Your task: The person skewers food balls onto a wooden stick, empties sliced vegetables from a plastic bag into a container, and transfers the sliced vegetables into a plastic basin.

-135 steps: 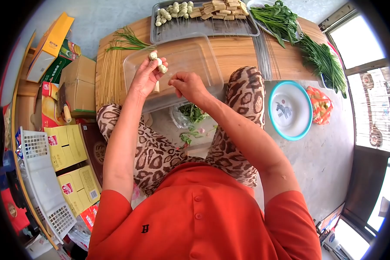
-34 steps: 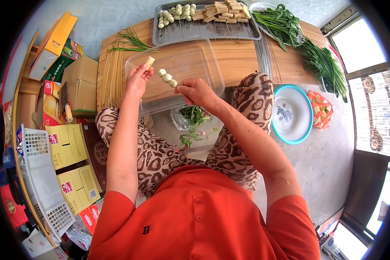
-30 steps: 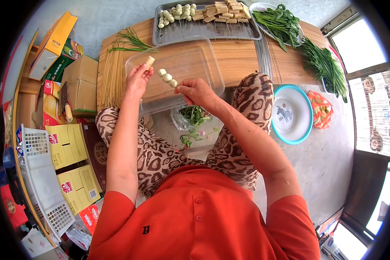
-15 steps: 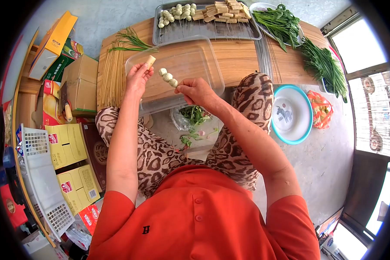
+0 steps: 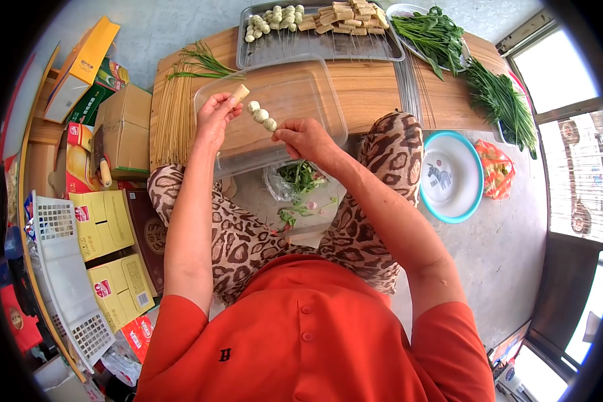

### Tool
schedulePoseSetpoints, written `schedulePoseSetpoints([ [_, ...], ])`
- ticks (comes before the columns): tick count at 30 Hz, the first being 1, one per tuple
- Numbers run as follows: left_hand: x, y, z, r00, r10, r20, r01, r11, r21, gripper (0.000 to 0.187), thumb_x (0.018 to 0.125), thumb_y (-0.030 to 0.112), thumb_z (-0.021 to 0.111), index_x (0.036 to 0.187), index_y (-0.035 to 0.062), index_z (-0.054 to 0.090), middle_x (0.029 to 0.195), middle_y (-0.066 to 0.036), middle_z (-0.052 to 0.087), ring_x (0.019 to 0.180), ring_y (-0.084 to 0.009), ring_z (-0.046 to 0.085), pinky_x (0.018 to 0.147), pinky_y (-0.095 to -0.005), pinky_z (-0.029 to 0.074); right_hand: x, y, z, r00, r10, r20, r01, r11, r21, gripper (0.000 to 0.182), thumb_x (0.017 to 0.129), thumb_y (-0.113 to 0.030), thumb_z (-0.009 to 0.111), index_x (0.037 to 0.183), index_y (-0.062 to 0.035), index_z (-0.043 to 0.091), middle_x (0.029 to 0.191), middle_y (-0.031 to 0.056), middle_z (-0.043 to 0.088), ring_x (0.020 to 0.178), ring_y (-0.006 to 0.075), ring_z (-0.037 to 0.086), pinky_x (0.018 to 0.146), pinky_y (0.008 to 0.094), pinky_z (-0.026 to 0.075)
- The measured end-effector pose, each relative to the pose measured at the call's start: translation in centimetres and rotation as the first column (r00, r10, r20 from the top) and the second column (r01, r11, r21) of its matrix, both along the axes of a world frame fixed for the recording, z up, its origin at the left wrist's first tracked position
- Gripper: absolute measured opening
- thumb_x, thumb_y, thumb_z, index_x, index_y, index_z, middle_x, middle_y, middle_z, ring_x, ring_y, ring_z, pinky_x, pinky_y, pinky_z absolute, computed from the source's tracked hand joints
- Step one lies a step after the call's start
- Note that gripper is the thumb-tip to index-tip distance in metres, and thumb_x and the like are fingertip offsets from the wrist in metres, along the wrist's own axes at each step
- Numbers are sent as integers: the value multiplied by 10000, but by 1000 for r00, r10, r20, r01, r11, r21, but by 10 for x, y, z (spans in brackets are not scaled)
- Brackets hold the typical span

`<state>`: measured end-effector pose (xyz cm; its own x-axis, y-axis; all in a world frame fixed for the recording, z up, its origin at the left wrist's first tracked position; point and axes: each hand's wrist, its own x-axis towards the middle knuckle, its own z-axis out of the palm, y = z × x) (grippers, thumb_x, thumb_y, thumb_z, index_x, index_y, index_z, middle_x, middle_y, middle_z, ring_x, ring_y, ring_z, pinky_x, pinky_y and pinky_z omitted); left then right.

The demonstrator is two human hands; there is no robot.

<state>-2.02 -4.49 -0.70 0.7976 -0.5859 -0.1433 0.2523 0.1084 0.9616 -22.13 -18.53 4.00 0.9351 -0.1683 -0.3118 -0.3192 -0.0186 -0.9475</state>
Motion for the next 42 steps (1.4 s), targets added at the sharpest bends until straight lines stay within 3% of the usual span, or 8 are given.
schedulePoseSetpoints([
  [10, -11, -6, 3, 993, -91, 79, 89, 996, 28, 128, 859, 86, 602, 967, 29, 560, 914, -62, 619, 804, -134, 613, 713, -263, 518, 5, 2, -6, 999, -32, -3, 32, 999, -14, 202, 926, -194, 494, 929, -32, 615, 548, -33, 470, 460, 38, 385, 425, 199, 286],
  [17, -19, -8, 12, 996, -35, 85, 31, 998, 57, 207, 886, 166, 581, 1038, 32, 542, 956, -67, 608, 808, -143, 615, 682, -261, 512, 9, 1, -13, 995, -100, 18, 99, 994, 49, 195, 929, -195, 497, 942, -41, 616, 564, -28, 490, 467, 35, 385, 431, 195, 295],
  [20, -22, -8, 14, 998, -11, 57, 6, 997, 81, 257, 897, 220, 568, 1076, 40, 529, 976, -65, 602, 813, -146, 611, 679, -268, 504, 10, 1, -13, 993, -120, 20, 118, 989, 88, 190, 927, -193, 503, 944, -42, 617, 565, -28, 495, 464, 35, 383, 431, 194, 296],
  [22, -22, -6, 16, 984, -53, -169, 49, 998, -29, 258, 887, 205, 581, 1072, 30, 541, 960, -60, 610, 788, -136, 606, 671, -267, 498, 11, 1, -18, 992, -120, 46, 115, 988, 101, 171, 892, -180, 538, 897, -44, 641, 537, -16, 531, 443, 34, 408, 417, 199, 308],
  [25, -21, -6, 13, 968, -132, -215, 108, 987, -120, 252, 889, 212, 580, 1062, 30, 561, 944, -54, 623, 797, -133, 603, 694, -273, 498, 12, 1, -25, 994, -72, 77, 65, 994, 87, 169, 891, -177, 537, 894, -42, 640, 537, -19, 529, 447, 32, 406, 421, 202, 312],
  [35, -18, -8, 8, 977, -42, -210, 10, 989, -150, 227, 872, 182, 601, 1026, 16, 588, 920, -68, 637, 790, -136, 600, 701, -273, 498, 11, 7, -19, 997, -61, 51, 57, 995, 76, 158, 886, -168, 543, 889, -42, 637, 552, -17, 530, 476, 36, 425, 447, 207, 329],
  [37, -17, -8, 6, 981, -13, -192, -18, 987, -160, 225, 866, 189, 609, 1013, 19, 592, 896, -63, 634, 776, -137, 597, 697, -272, 497, 11, 8, -13, 999, -33, 33, 32, 999, 28, 187, 921, -176, 514, 951, -21, 614, 565, -20, 507, 483, 36, 406, 444, 193, 301],
  [42, -14, -7, 4, 980, -35, -198, 2, 986, -165, 255, 855, 220, 626, 1022, 37, 567, 905, -59, 628, 786, -135, 592, 694, -274, 494, 11, 8, -15, 999, -34, 32, 32, 999, 36, 185, 921, -174, 512, 949, -22, 615, 566, -18, 510, 480, 36, 407, 443, 194, 302],
])
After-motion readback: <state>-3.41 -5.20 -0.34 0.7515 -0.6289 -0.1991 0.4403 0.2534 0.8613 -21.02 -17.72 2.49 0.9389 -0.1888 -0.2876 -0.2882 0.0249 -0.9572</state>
